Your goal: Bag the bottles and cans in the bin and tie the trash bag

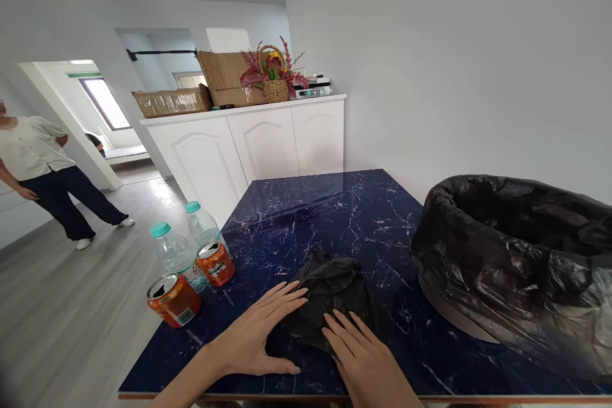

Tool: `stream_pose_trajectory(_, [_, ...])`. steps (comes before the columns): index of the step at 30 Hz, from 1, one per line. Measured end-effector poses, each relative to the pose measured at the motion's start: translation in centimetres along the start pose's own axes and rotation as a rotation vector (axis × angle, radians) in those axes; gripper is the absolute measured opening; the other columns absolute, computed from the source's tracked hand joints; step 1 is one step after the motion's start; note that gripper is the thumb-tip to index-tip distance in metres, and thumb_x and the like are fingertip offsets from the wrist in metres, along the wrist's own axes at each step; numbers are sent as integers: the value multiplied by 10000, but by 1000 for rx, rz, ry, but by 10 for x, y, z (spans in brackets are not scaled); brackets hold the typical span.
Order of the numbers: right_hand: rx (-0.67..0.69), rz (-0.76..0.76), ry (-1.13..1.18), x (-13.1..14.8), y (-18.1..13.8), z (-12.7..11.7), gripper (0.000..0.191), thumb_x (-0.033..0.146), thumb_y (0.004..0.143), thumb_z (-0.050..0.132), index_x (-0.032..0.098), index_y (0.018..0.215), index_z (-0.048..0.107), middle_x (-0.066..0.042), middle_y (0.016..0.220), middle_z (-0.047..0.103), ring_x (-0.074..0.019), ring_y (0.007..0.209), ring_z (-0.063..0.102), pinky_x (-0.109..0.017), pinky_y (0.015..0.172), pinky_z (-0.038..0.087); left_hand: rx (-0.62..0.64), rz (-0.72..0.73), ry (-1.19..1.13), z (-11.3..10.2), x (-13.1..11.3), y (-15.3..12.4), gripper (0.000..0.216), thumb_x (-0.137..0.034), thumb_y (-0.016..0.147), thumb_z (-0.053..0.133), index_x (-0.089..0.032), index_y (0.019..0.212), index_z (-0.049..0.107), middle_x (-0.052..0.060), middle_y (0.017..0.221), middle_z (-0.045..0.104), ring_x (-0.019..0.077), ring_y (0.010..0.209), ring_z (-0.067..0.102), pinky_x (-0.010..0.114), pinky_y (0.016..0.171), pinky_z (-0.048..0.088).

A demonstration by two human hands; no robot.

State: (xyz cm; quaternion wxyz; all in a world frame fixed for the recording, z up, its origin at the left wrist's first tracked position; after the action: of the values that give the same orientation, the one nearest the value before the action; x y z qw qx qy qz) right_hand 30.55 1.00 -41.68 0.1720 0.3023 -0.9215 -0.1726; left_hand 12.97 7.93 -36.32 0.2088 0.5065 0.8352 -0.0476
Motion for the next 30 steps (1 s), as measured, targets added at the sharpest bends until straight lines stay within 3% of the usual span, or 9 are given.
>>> stream_pose_trajectory(3, [109,215,267,-18,-4,-5,436,265,1097,445,287,1478,654,-40,1486,676,-277,1388,633,-388,1110,576,-39,5,-46,-6,1,1,940,-621,833,842,-282,1613,443,128,1656,505,359,1563,421,591,1313,267])
stream_pose_trajectory(8, [113,629,585,-47,-22,-23,544,613,1088,368,320,1380,722,-66,1226,815,-284,1067,796,-299,763,649,-147,-74,-220,-10,4,6,203,-438,1026,677,-264,1082,765,57,1083,812,248,1119,729,382,1043,508])
stream_pose_trajectory(12, [11,702,498,-69,-17,-28,596,641,1086,313,287,1251,762,-71,893,820,-289,805,791,-319,594,600,-290,-344,-278,-1,22,8,393,-489,1078,541,-223,802,626,-18,696,623,162,634,589,283,634,430])
stream_pose_trajectory(16, [-203,690,207,-77,0,-37,529,580,1103,332,251,1266,713,-100,1012,822,-308,868,796,-387,674,625,-388,-445,-311,10,30,16,326,-488,1103,465,-232,941,585,-36,698,622,157,586,572,261,547,356])
stream_pose_trajectory(18, [-386,592,20,-60,11,-53,480,525,1103,391,230,1379,650,-142,1259,776,-344,1122,757,-476,880,628,-430,-478,-333,13,33,19,262,-465,1111,440,-240,1125,575,-16,789,702,180,654,656,258,565,403])
stream_pose_trajectory(20, [-460,412,-87,-29,26,-59,470,414,1103,438,235,1524,548,-145,1490,654,-353,1398,603,-553,1125,511,-460,-495,-346,14,36,22,253,-437,1112,432,-244,1251,518,7,861,749,204,719,718,270,593,457])
stream_pose_trajectory(23, [-293,211,-114,6,49,-39,586,337,1110,435,289,1685,337,-79,1699,438,-335,1578,384,-587,1286,325,-466,-483,-352,13,36,28,262,-406,1102,442,-251,1313,454,15,887,764,211,720,746,287,601,510])
stream_pose_trajectory(25, [-170,211,-128,9,57,-16,619,410,1122,420,312,1713,265,-60,1759,312,-370,1612,297,-656,1293,274,-456,-467,-342,13,35,31,268,-384,1099,438,-264,1338,425,2,873,756,205,692,745,288,588,533])
stream_pose_trajectory(30, [-32,318,-144,-18,51,31,624,573,1116,369,300,1676,374,-96,1758,284,-419,1607,281,-750,1243,286,-464,-478,-201,13,36,30,353,-332,1083,455,-257,1426,422,47,986,745,256,856,775,391,755,623])
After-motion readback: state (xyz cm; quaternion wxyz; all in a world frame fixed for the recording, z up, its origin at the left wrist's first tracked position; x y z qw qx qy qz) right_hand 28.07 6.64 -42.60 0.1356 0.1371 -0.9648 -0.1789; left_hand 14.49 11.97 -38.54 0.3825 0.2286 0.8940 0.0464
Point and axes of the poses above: each hand's wrist, its own y-axis towards the middle knuckle, its own z-axis out of the palm, x = y × z, the point moved 8 cm from there along y, towards the middle knuckle
